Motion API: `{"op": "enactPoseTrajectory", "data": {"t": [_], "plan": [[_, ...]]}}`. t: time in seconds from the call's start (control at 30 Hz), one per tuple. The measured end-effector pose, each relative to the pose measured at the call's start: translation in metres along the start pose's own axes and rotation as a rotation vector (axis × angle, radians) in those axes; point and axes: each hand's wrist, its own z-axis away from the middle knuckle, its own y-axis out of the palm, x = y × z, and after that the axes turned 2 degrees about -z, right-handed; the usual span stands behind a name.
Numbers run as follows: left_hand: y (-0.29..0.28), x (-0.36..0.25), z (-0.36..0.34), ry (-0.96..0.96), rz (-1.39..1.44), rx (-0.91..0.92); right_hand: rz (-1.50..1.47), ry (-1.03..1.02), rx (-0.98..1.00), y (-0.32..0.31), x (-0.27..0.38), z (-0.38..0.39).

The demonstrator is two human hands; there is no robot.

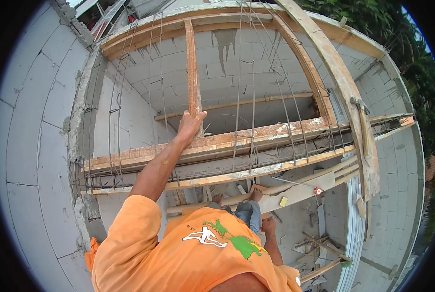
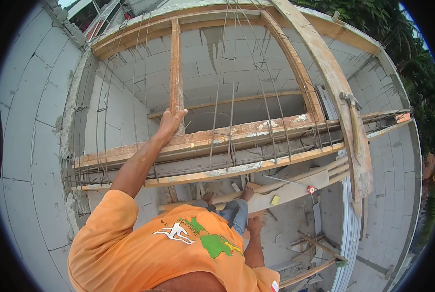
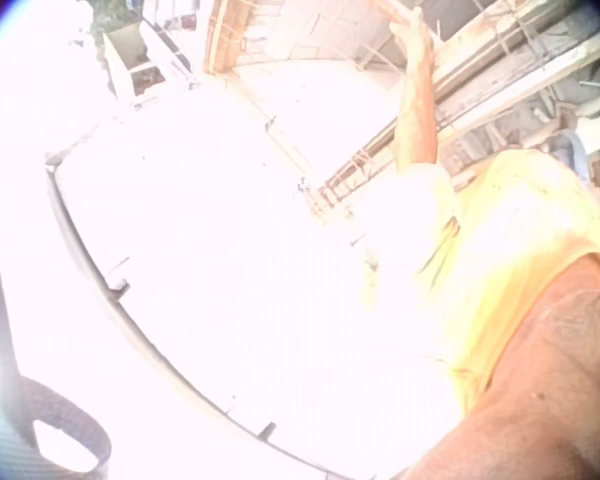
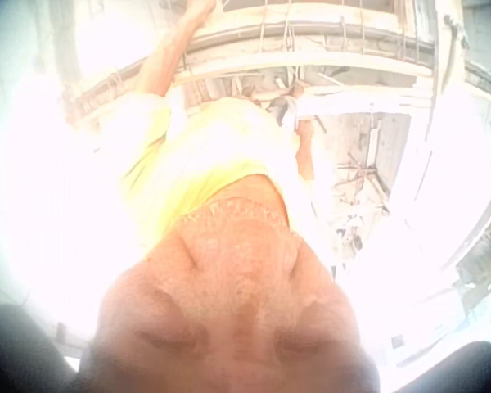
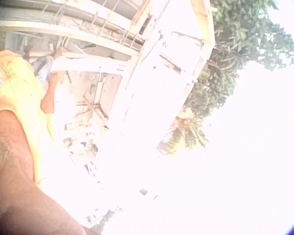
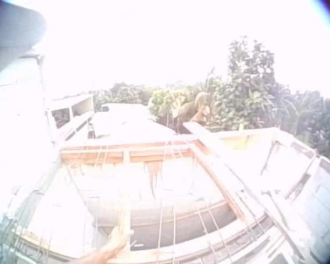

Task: The person positions wooden beams on top of a building structure, drives nails into a wooden support using a hammer, and then lifts and aligns a curved wooden board.

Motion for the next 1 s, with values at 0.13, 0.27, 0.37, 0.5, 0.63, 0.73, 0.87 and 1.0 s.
{"op": "enactPoseTrajectory", "data": {"t": [0.13,0.27,0.37,0.5,0.63,0.73,0.87,1.0], "plan": [[-0.001,0.002,-0.003,-0.006,-0.040,0.008,0.019,-0.021,0.052,0.000,0.017,-0.001],[-0.002,-0.001,-0.005,-0.029,-0.062,0.012,-0.009,-0.035,0.073,-0.003,0.026,0.009],[-0.001,0.005,-0.010,-0.047,-0.013,0.049,-0.066,0.015,0.058,-0.008,0.022,0.010],[0.010,0.010,-0.015,-0.028,-0.020,0.003,-0.223,0.065,0.018,-0.027,0.025,0.013],[0.003,-0.010,0.005,-0.002,0.026,0.026,-0.214,-0.007,-0.157,-0.060,0.036,0.010],[-0.002,-0.003,0.003,0.026,0.057,0.007,-0.140,-0.067,-0.247,-0.104,0.106,0.024],[-0.001,0.000,-0.001,-0.006,0.063,0.021,0.086,-0.097,0.036,-0.180,0.215,0.051],[0.007,-0.004,-0.006,0.022,0.042,0.005,-0.035,-0.253,0.127,-0.264,0.330,0.089]]}}
